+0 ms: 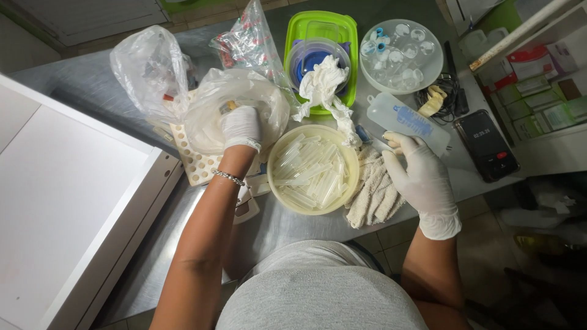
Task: The person wipes the exterior of multiple test tubes with a white cloth while wearing gloves. They handle the tubes one by one, wiping them and placing them into a yellow bowl on the countertop.
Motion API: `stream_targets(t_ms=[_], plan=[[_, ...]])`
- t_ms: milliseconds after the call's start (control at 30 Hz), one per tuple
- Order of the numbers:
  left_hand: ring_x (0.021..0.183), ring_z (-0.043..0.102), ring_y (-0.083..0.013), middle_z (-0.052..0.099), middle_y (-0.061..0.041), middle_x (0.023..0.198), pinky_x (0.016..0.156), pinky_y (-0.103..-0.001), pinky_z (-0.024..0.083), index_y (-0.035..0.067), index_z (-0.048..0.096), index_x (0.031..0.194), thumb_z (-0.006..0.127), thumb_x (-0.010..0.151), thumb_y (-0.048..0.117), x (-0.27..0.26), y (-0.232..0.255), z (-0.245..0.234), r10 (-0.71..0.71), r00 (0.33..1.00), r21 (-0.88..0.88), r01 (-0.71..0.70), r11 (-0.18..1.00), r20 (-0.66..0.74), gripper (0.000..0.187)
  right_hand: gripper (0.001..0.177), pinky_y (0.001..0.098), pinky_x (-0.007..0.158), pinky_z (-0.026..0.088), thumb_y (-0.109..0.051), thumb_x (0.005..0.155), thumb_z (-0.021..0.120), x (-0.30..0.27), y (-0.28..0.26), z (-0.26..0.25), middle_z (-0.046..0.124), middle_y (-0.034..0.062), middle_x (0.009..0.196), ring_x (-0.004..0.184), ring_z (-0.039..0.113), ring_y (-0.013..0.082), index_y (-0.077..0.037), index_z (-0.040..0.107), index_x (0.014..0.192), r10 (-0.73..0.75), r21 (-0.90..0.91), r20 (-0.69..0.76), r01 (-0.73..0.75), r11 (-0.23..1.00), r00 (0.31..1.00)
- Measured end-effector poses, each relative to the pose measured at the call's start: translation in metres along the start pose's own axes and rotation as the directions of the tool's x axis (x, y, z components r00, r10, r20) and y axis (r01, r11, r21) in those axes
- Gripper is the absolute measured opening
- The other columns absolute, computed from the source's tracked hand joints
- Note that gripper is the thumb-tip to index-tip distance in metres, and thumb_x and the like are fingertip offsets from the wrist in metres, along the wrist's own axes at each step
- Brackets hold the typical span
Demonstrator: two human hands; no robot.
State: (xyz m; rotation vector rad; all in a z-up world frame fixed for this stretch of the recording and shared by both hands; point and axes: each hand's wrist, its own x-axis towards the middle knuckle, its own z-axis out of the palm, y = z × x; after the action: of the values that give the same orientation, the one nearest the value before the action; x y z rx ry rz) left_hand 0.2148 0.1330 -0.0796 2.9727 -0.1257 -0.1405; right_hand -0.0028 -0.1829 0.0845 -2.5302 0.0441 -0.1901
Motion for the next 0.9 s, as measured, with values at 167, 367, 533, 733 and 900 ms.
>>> stream_targets(t_ms=[167, 367, 533, 733, 900], plan=[[0.076, 0.076, -0.0331, 0.072, -0.012, 0.074, 0.068, -0.046, 0.061, 0.013, 0.078, 0.093, 0.068, 0.088, 0.025, -0.02, -0.008, -0.014, 0.138, 0.954, 0.059, -0.127, 0.99, -0.266, 0.016, 0.029, 0.0352, 0.089, 0.055, -0.022, 0.099, 0.071, -0.049, 0.033, 0.009, 0.069, 0.006, 0.101, 0.099, 0.07, 0.023, -0.013, 0.071, 0.126, 0.168, 0.033, -0.147, -0.165, 0.986, 0.975], [0.085, 0.071, -0.0381, 0.067, -0.015, 0.088, 0.075, -0.05, 0.056, 0.011, 0.057, 0.11, 0.068, 0.087, 0.025, -0.093, 0.043, -0.094, 0.184, 0.851, -0.151, -0.292, 0.945, -0.493, 0.029, 0.027, 0.0353, 0.08, 0.056, -0.037, 0.095, 0.077, -0.057, -0.001, 0.028, 0.069, 0.0061, 0.09, 0.088, 0.07, 0.0235, -0.014, 0.074, 0.109, 0.326, 0.05, -0.142, -0.322, 0.945, 0.935], [0.09, 0.067, -0.0551, 0.066, -0.03, 0.086, 0.076, -0.059, 0.053, 0.003, 0.05, 0.131, 0.049, 0.091, -0.001, -0.133, 0.081, -0.105, 0.445, 0.851, -0.584, -0.518, 0.625, -0.278, 0.04, 0.042, 0.0451, 0.077, 0.057, -0.049, 0.089, 0.077, -0.047, 0.019, 0.059, 0.07, 0.0088, 0.089, 0.09, 0.073, 0.0305, -0.012, 0.073, 0.107, 0.336, -0.116, -0.117, -0.349, 0.93, 0.934], [0.089, 0.074, -0.0289, 0.076, 0.0, 0.081, 0.081, -0.047, 0.058, 0.025, 0.064, 0.124, 0.064, 0.1, 0.036, -0.144, 0.097, -0.083, 0.445, 0.895, -0.71, -0.331, 0.622, -0.028, 0.027, 0.022, 0.0322, 0.077, 0.057, -0.027, 0.091, 0.083, -0.062, 0.028, 0.053, 0.068, 0.007, 0.099, 0.095, 0.072, 0.0247, -0.011, 0.076, 0.106, 0.228, 0.142, -0.353, -0.189, 0.972, 0.908], [0.086, 0.073, -0.0393, 0.074, -0.012, 0.084, 0.078, -0.052, 0.059, 0.023, 0.065, 0.115, 0.057, 0.102, 0.046, -0.156, 0.124, -0.053, 0.38, 0.924, -0.592, -0.284, 0.754, 0.04, 0.028, 0.018, 0.032, 0.098, 0.053, -0.016, 0.099, 0.067, -0.072, 0.038, 0.067, 0.071, 0.0079, 0.106, 0.106, 0.061, 0.0117, -0.004, 0.071, 0.113, 0.44, 0.769, -0.369, 0.004, 0.639, 0.819]])
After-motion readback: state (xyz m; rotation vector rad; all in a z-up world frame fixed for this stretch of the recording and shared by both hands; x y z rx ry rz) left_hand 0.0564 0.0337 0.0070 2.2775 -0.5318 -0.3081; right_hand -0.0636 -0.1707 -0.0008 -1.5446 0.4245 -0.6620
